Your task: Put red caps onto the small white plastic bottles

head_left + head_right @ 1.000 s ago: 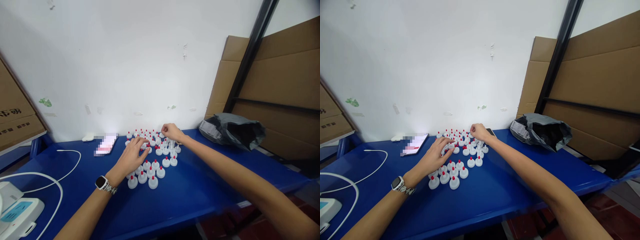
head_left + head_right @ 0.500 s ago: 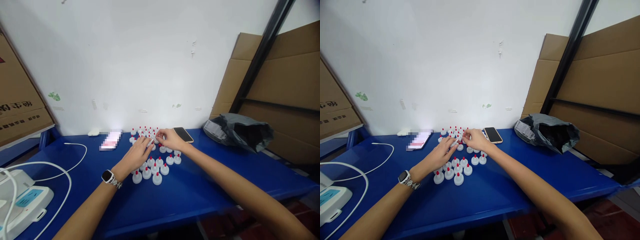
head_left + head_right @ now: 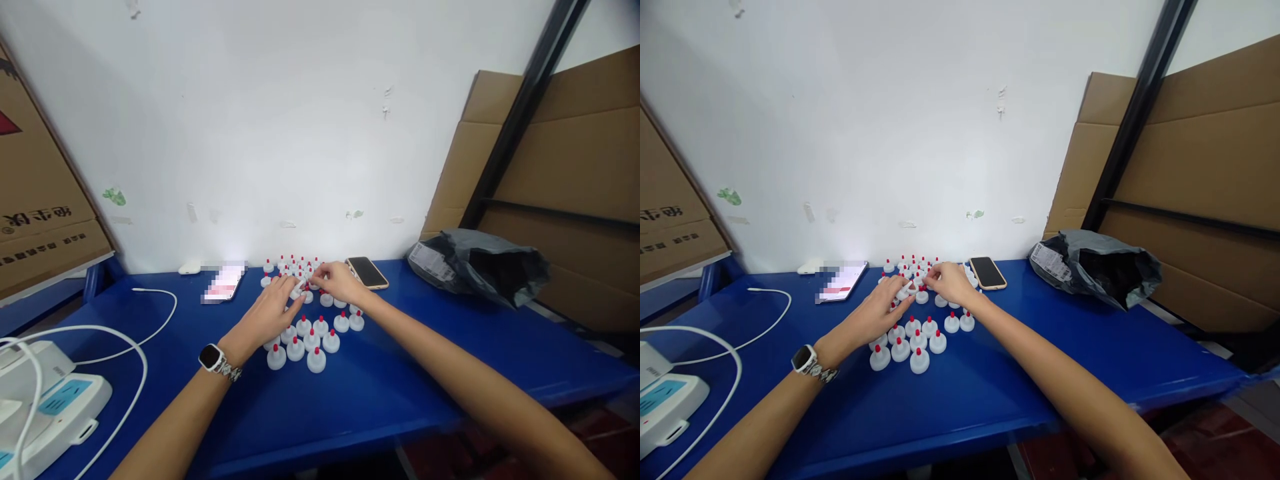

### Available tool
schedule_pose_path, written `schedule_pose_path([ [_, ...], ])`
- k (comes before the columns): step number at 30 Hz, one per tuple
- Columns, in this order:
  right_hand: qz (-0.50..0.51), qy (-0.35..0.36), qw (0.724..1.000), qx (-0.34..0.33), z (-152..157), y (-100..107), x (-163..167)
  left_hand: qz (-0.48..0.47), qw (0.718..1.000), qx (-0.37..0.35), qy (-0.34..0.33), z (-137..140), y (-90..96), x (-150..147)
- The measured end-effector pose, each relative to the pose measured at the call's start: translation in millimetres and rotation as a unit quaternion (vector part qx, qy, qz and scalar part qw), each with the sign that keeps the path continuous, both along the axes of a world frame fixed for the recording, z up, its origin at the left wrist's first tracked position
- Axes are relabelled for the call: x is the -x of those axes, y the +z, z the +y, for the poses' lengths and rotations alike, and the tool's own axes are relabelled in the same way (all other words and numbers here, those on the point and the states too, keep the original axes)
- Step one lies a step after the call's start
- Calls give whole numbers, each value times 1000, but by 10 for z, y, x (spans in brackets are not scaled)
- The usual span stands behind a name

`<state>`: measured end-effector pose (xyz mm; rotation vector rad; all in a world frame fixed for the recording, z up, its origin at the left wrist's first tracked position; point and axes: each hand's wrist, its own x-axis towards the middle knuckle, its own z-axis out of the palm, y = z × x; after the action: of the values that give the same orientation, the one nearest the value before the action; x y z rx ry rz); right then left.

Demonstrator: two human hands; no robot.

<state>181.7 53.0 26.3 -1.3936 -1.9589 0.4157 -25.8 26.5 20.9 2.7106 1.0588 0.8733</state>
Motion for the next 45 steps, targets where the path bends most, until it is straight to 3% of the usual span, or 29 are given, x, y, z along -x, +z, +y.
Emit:
schedule_pose_path([
  [3, 228, 46, 972, 42, -131, 10, 78, -14, 1000, 10, 1, -35, 12, -25],
  [5, 321, 70, 942, 71, -219, -1, 148, -17, 1000, 15, -3, -57, 16, -43],
  [10, 437, 64, 890, 113, -331, -23, 272, -11, 1000, 16, -7, -74, 5, -60],
  [14, 467, 46, 879, 84, -328, -25, 306, -5, 1000, -1, -12, -70, -1, -58],
  [20, 427, 62, 902, 3, -362, -117, 368, 1, 1000, 7, -6, -108, 31, -71],
  [24, 395, 36, 916, -61, -414, -183, 412, -12, 999, 29, -22, -153, 76, -101],
  [28, 384, 26, 917, -107, -457, -179, 465, -51, 997, 46, -38, -163, 62, -134],
  [31, 388, 45, 915, -104, -468, -118, 452, -70, 996, 45, -41, -135, 19, -161],
  [34, 362, 90, 926, -60, -425, -10, 294, -63, 997, 28, -31, -77, 13, -197],
  [36, 303, 84, 947, -67, -331, 64, 88, -55, 998, 10, -17, -21, 44, -222],
  [39, 165, -20, 976, -138, -51, 127, -298, -34, 999, -12, 6, 80, 113, -262],
  [42, 55, -96, 986, -123, 338, 102, -602, 3, 1000, -18, 16, 163, 149, -321],
  [45, -51, -130, 985, -97, 685, 13, -702, 21, 1000, -15, 9, 195, 130, -394],
])
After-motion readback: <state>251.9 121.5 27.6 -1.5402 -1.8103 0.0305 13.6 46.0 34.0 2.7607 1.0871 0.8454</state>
